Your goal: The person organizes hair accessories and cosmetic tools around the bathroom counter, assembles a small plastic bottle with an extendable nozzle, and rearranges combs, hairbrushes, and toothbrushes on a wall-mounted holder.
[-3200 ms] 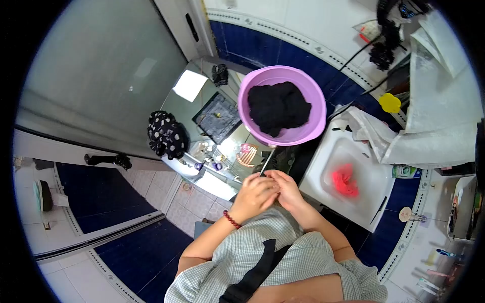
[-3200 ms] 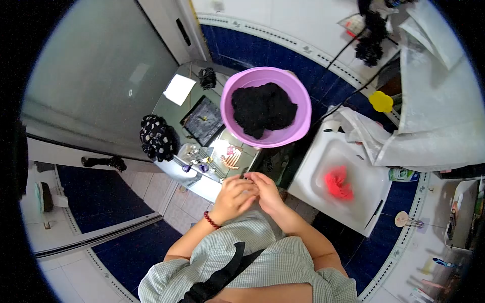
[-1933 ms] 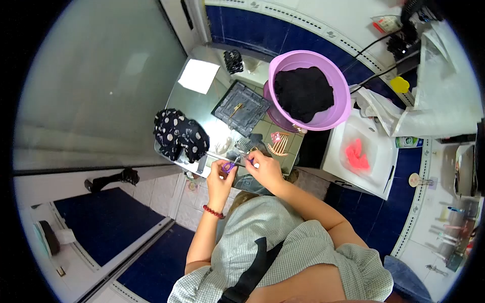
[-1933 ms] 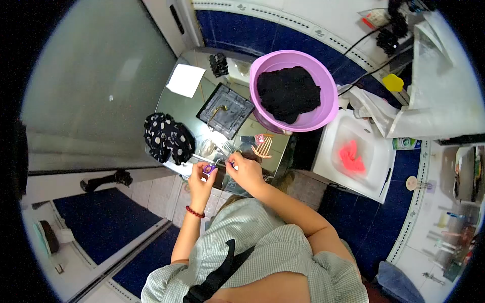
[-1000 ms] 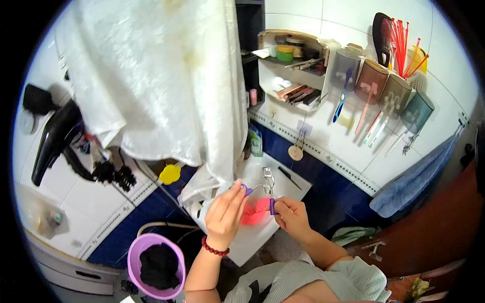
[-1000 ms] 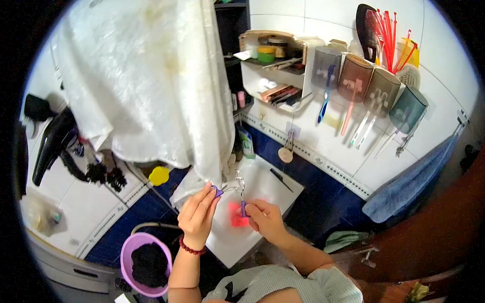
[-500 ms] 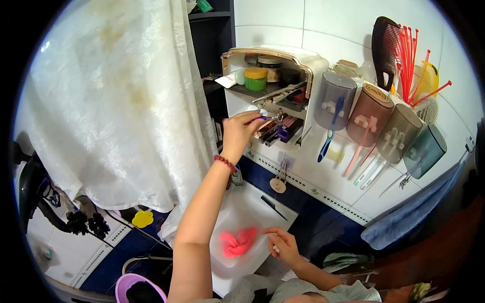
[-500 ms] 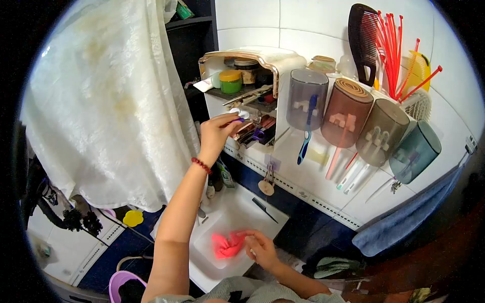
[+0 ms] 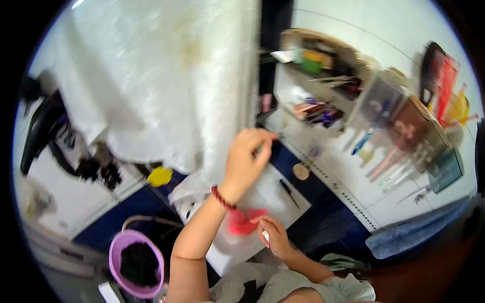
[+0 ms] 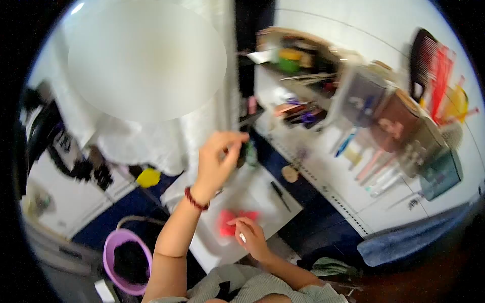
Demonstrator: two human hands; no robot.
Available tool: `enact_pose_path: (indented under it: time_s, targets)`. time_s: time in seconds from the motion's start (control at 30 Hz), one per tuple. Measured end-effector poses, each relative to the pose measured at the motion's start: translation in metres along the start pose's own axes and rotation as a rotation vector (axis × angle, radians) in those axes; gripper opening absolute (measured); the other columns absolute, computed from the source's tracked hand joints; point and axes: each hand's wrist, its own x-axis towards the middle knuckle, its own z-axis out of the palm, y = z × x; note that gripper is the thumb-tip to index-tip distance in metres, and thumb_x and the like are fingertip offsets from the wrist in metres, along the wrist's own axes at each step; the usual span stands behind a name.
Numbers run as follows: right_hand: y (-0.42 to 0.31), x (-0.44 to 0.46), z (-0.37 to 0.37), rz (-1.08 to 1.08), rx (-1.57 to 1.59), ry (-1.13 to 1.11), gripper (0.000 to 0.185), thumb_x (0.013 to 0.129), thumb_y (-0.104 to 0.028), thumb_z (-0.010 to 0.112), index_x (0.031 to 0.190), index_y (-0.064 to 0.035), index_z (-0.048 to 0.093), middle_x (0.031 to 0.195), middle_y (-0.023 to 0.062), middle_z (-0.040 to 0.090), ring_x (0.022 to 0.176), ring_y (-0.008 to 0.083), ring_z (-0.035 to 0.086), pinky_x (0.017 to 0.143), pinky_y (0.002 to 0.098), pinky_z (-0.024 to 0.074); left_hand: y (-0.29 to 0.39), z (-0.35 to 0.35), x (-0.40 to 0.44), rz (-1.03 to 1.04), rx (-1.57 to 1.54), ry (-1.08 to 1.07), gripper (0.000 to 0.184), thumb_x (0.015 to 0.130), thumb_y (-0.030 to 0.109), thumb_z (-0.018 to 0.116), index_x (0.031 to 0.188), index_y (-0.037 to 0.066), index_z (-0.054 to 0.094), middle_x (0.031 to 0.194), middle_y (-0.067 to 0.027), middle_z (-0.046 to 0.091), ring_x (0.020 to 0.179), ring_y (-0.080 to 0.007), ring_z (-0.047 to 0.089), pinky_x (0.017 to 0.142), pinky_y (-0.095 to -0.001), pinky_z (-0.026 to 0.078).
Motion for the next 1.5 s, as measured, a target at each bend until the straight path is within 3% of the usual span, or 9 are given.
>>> enact_pose_path:
  time_s: [0.13,0.3,0.37,0.5,0.57,0.67,0.97,1.13,1.5]
  targets:
    - [0.022,0.003,0.062,0.148,0.002,-0.139,0.024,0.095,-0.017,0.042,0.078,-0.0041,0.052,0.057,0.0005,0.049,0.043,0.0061,0.041,0.038,0.0207,0.0302,0.047,-0.089,-0.121,-0.006,0.192,-0.09,0.017,0.076,0.002,0.059,0.091,0.002,0.066,0.092,-0.0102,0.067,0.075,-0.0226,0.061,0.069,-0.0318,0.049]
    - [0.045,-0.011,0.152,0.239,-0.119,-0.466,0.023,0.095,-0.014,0.042,0.097,0.0007,0.06,0.059,-0.0018,0.049,0.044,0.0036,0.039,0.039,0.0192,0.0298,0.104,-0.189,-0.265,-0.241,0.433,-0.004,0.02,0.071,0.0,0.062,0.09,0.002,0.065,0.093,-0.0099,0.067,0.077,-0.0244,0.064,0.067,-0.0314,0.051]
    - [0.063,-0.026,0.182,0.282,-0.154,-0.653,0.023,0.096,-0.014,0.042,0.097,0.0001,0.06,0.057,-0.002,0.048,0.043,0.0029,0.038,0.04,0.0186,0.029,0.127,-0.225,-0.326,-0.443,0.517,0.154,0.014,0.075,0.003,0.062,0.088,0.003,0.066,0.092,-0.0079,0.066,0.077,-0.0237,0.064,0.068,-0.0307,0.051]
    - [0.116,-0.071,0.232,0.457,-0.27,-0.861,0.02,0.095,-0.016,0.049,0.097,-0.0016,0.062,0.056,-0.0027,0.046,0.045,0.0033,0.038,0.042,0.0192,0.0292,0.178,-0.287,-0.443,-0.925,0.564,0.809,0.013,0.084,0.001,0.056,0.092,-0.002,0.067,0.093,-0.0078,0.068,0.075,-0.0121,0.06,0.067,-0.0248,0.047]
    - [0.153,-0.096,0.246,0.295,-0.476,-0.956,0.015,0.091,-0.014,0.056,0.093,-0.0026,0.066,0.066,0.0018,0.06,0.058,0.0071,0.054,0.054,0.0224,0.0426,0.205,-0.306,-0.484,-1.02,0.554,0.949,0.016,0.088,0.005,0.053,0.092,-0.003,0.067,0.091,-0.0067,0.068,0.072,-0.0089,0.055,0.066,-0.023,0.043]
    - [0.189,-0.133,0.266,0.055,-0.69,-1.068,0.015,0.086,-0.015,0.06,0.094,-0.0034,0.065,0.089,0.0102,0.068,0.075,0.0203,0.066,0.067,0.0295,0.0499,0.232,-0.318,-0.527,-1.112,0.395,1.128,0.019,0.089,0.01,0.053,0.09,-0.004,0.067,0.089,-0.0077,0.067,0.069,-0.008,0.052,0.061,-0.0207,0.039]
    - [0.254,-0.175,0.3,-0.294,-1.088,-0.8,0.017,0.081,-0.015,0.063,0.097,-0.0084,0.062,0.081,0.0072,0.063,0.071,0.0263,0.063,0.059,0.0362,0.0495,0.252,-0.355,-0.569,-1.084,0.267,1.099,0.019,0.089,0.009,0.053,0.09,-0.004,0.066,0.089,-0.0084,0.067,0.069,-0.0084,0.052,0.062,-0.0216,0.039]
    - [0.274,-0.161,0.326,-0.45,-1.284,-0.665,0.022,0.087,-0.022,0.056,0.108,-0.0138,0.052,0.083,0.011,0.065,0.062,0.0327,0.063,0.054,0.0427,0.0506,0.25,-0.374,-0.577,-1.092,0.247,1.001,0.016,0.09,0.006,0.053,0.092,-0.001,0.067,0.093,-0.006,0.067,0.071,-0.0082,0.056,0.063,-0.0208,0.041]
    - [0.295,-0.143,0.327,-0.404,-1.36,-0.637,0.017,0.089,-0.025,0.055,0.097,-0.0101,0.05,0.076,0.0111,0.065,0.061,0.0318,0.063,0.052,0.0416,0.0491,0.223,-0.367,-0.585,-1.198,0.262,0.74,0.015,0.088,0.006,0.056,0.094,0.001,0.068,0.09,-0.006,0.065,0.073,-0.0106,0.059,0.064,-0.0227,0.046]
